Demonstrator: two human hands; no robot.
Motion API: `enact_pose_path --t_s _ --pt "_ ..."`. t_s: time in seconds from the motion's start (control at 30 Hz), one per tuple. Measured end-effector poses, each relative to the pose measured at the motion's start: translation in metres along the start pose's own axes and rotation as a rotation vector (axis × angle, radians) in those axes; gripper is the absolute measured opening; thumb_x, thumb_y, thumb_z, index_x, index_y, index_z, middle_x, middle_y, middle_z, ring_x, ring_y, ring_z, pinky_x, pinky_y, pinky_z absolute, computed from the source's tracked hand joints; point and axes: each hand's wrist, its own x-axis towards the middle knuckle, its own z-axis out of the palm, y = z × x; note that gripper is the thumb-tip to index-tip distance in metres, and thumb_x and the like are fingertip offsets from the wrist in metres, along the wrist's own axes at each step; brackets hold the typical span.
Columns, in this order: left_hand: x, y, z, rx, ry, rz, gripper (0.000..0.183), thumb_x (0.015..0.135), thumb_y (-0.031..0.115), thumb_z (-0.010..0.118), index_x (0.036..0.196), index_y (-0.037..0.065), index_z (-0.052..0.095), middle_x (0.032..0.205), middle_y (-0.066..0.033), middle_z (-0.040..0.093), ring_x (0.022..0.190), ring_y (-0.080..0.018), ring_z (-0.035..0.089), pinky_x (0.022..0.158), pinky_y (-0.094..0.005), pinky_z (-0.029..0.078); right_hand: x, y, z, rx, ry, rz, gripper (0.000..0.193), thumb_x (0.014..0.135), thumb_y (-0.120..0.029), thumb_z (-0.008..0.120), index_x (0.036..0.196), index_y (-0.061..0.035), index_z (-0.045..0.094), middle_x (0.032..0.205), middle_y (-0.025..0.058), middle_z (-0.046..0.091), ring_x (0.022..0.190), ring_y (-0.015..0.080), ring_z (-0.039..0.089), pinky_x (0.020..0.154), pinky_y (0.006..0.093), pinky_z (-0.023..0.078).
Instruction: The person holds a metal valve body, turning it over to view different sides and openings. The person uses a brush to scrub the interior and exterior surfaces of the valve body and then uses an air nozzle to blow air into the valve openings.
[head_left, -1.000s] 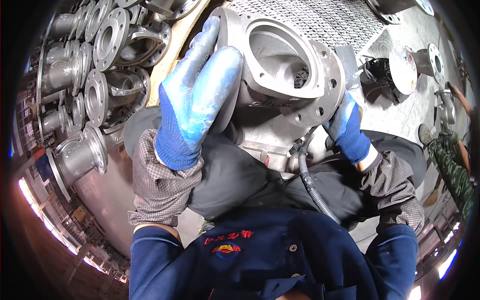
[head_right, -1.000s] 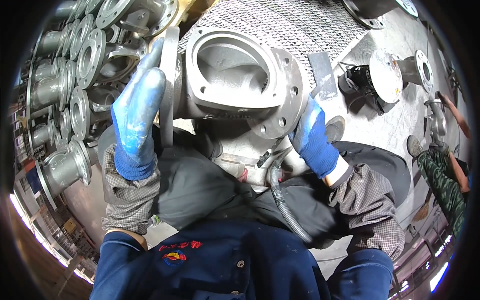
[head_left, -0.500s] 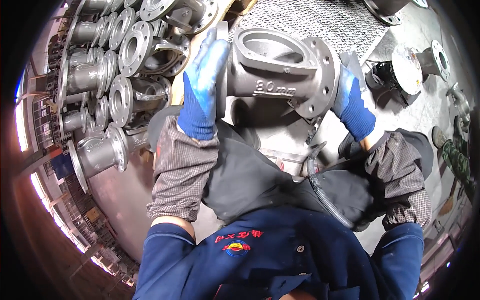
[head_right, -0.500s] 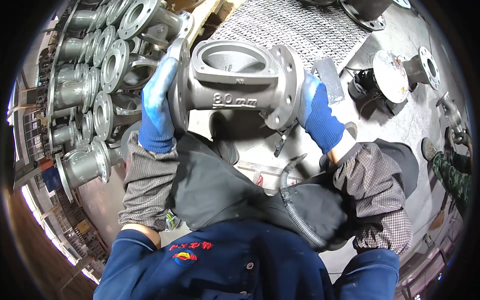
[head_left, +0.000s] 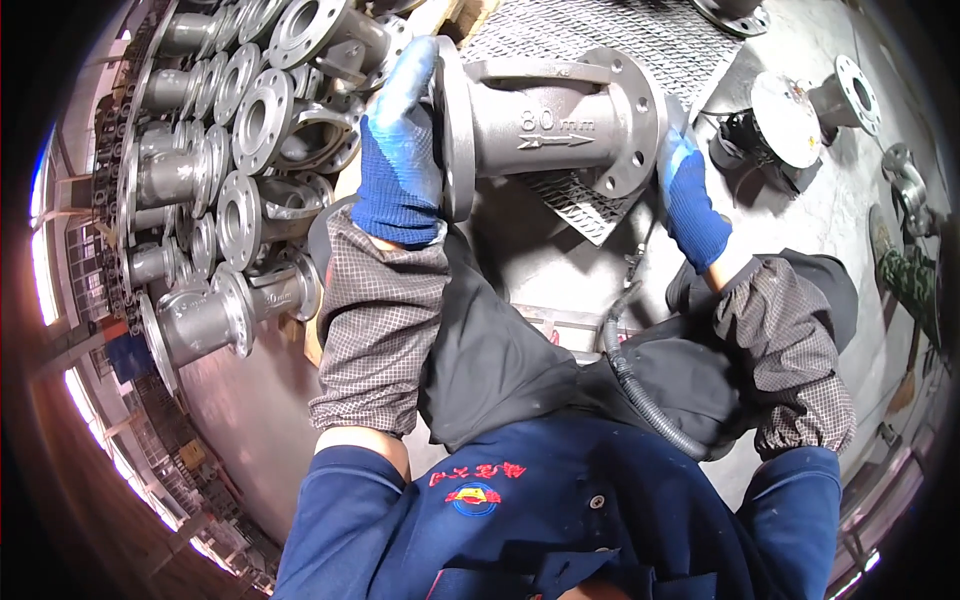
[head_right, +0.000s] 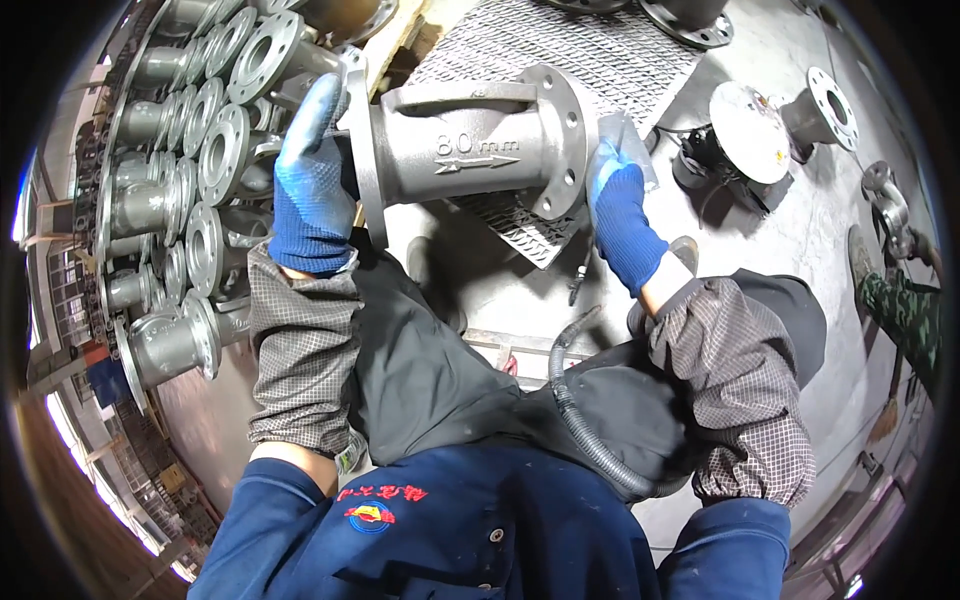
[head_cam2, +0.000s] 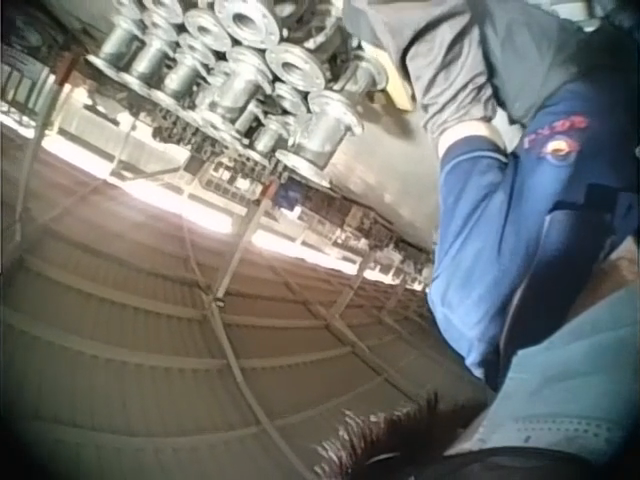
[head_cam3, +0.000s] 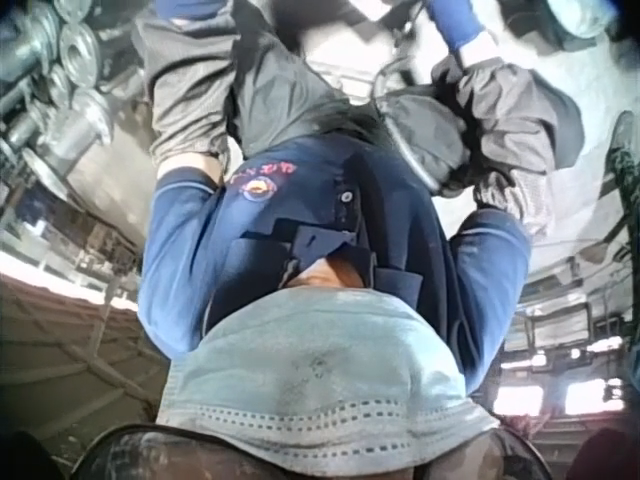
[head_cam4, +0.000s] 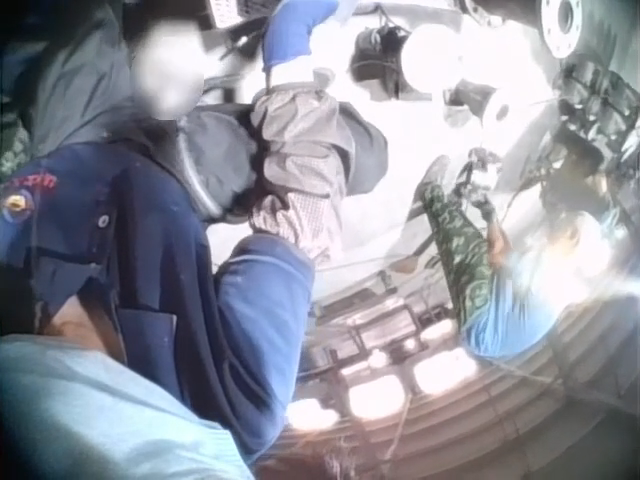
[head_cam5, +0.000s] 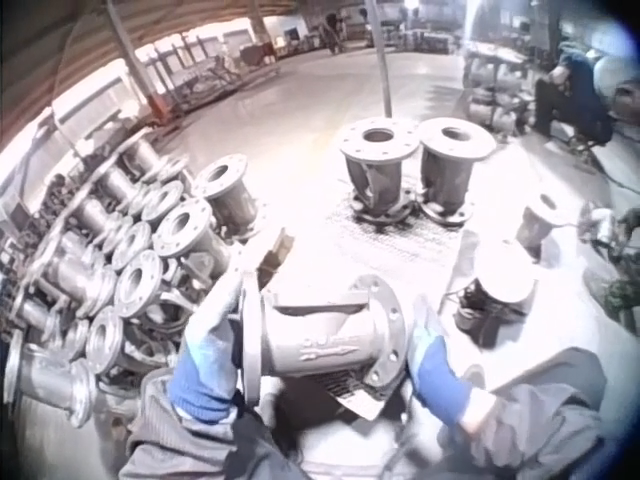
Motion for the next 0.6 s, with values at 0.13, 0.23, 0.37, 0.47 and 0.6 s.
enact_pose_path --t_s 0.13,0.23,0.37,0.47,0.6 --pt "0.017 0.008 0.046 0.051 0.037 0.041 0.039 0.094 0.028 0.053 0.120 -0.001 0.056 0.111 -0.0120 0.062 0.099 -0.0210 0.062 0.089 -0.0327 0.048 0.013 0.007 -0.045 -1.180 0.028 -0.684 0.036 0.088 -0.013 0.044 0.119 0.0013 0.052 0.104 0.0176 0.061 0.093 0.0278 0.060 0.082 0.0311 0.048" --pt "0.028 -0.006 0.031 0.859 -0.180 0.445 0.049 0.094 0.011 0.051 0.138 -0.004 0.037 0.137 -0.0219 0.043 0.121 -0.0236 0.049 0.101 -0.0315 0.040 0.007 0.003 -0.051 -0.284 -0.076 -0.566 0.039 0.092 -0.027 0.042 0.121 -0.0029 0.052 0.105 0.0135 0.062 0.093 0.0266 0.060 0.085 0.0310 0.047" --pt "0.034 -0.013 0.037 1.190 -0.231 0.465 0.051 0.091 0.015 0.057 0.137 0.002 0.040 0.143 -0.0261 0.034 0.126 -0.0297 0.045 0.101 -0.0330 0.040 0.001 -0.006 -0.041 0.386 -0.101 -0.148 0.043 0.099 -0.039 0.034 0.120 -0.0052 0.051 0.102 0.0088 0.061 0.086 0.0199 0.058 0.077 0.0312 0.048" --pt "0.038 -0.018 0.017 1.155 -0.271 0.667 0.047 0.086 0.006 0.059 0.132 0.010 0.048 0.140 -0.0295 0.037 0.123 -0.0372 0.047 0.098 -0.0379 0.042 -0.007 -0.007 -0.036 0.113 -0.118 -0.080 0.035 0.100 -0.028 0.034 0.111 0.0000 0.052 0.088 0.0099 0.058 0.074 0.0161 0.056 0.062 0.0323 0.048" --pt "0.030 -0.017 -0.004 1.183 -0.206 0.804 0.040 0.088 0.006 0.057 0.127 0.012 0.054 0.130 -0.0281 0.049 0.111 -0.0358 0.058 0.089 -0.0345 0.049 -0.020 -0.032 -0.034 -0.162 -0.073 -0.213 0.026 0.098 -0.015 0.036 0.105 0.0032 0.054 0.074 0.0111 0.053 0.065 0.0166 0.054 0.057 0.0316 0.048"
